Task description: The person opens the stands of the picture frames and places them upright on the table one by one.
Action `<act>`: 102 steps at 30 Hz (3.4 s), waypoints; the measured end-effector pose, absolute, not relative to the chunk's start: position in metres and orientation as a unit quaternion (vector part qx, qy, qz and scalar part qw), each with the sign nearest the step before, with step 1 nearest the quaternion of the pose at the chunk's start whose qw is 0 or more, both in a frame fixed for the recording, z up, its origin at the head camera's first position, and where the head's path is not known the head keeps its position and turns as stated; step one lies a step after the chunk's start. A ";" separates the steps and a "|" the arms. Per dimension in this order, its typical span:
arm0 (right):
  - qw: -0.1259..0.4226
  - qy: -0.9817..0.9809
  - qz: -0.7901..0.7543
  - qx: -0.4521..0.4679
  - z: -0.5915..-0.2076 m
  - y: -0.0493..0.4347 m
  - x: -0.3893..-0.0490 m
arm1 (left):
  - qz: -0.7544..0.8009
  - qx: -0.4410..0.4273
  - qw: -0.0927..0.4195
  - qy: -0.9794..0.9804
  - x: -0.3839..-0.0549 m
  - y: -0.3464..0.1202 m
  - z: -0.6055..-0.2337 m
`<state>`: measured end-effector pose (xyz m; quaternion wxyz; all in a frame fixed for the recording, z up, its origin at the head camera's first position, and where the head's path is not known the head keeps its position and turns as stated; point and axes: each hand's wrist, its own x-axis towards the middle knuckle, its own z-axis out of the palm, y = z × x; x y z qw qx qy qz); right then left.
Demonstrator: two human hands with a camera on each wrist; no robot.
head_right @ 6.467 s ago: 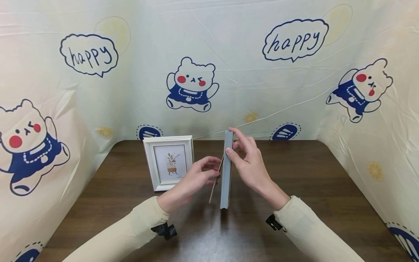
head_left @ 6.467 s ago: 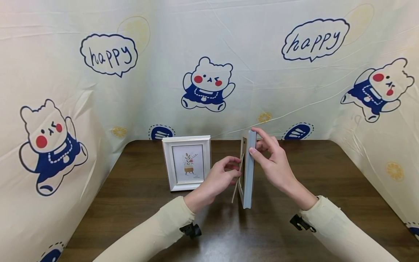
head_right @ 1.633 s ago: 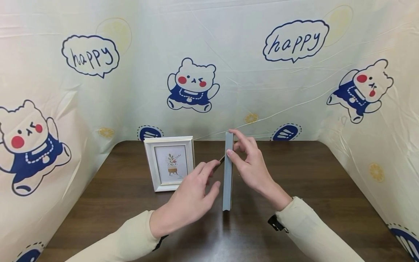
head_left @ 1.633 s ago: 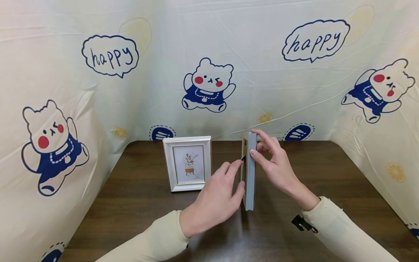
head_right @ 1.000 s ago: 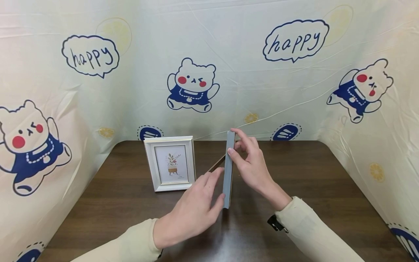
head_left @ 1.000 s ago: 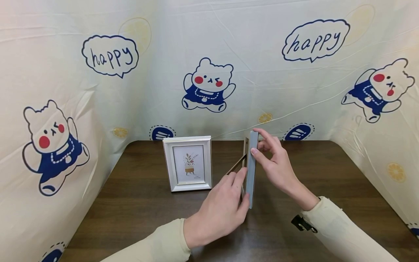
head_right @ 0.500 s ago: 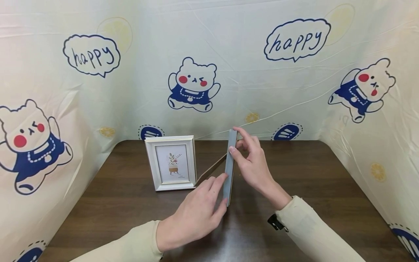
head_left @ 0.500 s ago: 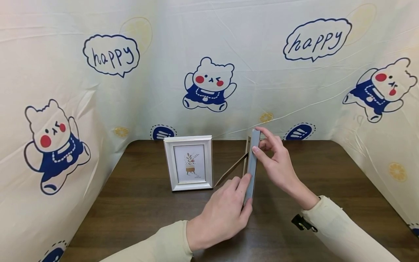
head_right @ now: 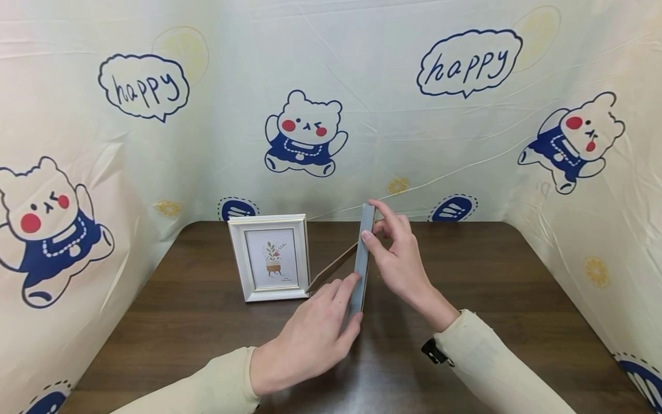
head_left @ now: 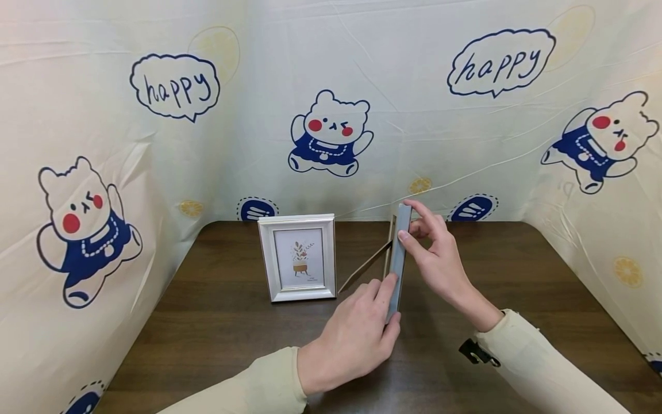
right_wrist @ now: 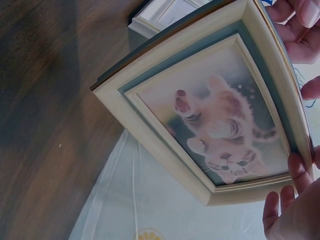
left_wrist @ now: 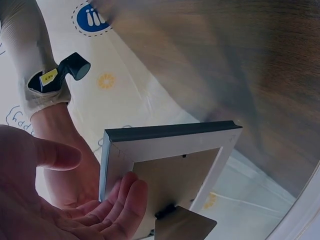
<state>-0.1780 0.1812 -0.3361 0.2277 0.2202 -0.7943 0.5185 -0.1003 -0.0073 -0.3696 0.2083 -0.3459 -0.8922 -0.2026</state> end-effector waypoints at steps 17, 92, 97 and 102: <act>0.237 -0.796 0.519 0.201 -0.335 0.178 -0.176 | -0.193 -0.326 0.220 -0.899 -0.100 -0.003 -0.372; 0.268 -0.798 0.517 0.158 -0.337 0.167 -0.178 | -0.151 -0.304 0.249 -0.907 -0.120 0.004 -0.377; 0.275 -0.798 0.513 0.158 -0.337 0.166 -0.178 | -0.159 -0.305 0.249 -0.905 -0.121 0.004 -0.379; 0.277 -0.797 0.513 0.157 -0.337 0.166 -0.179 | -0.165 -0.303 0.250 -0.905 -0.122 0.003 -0.380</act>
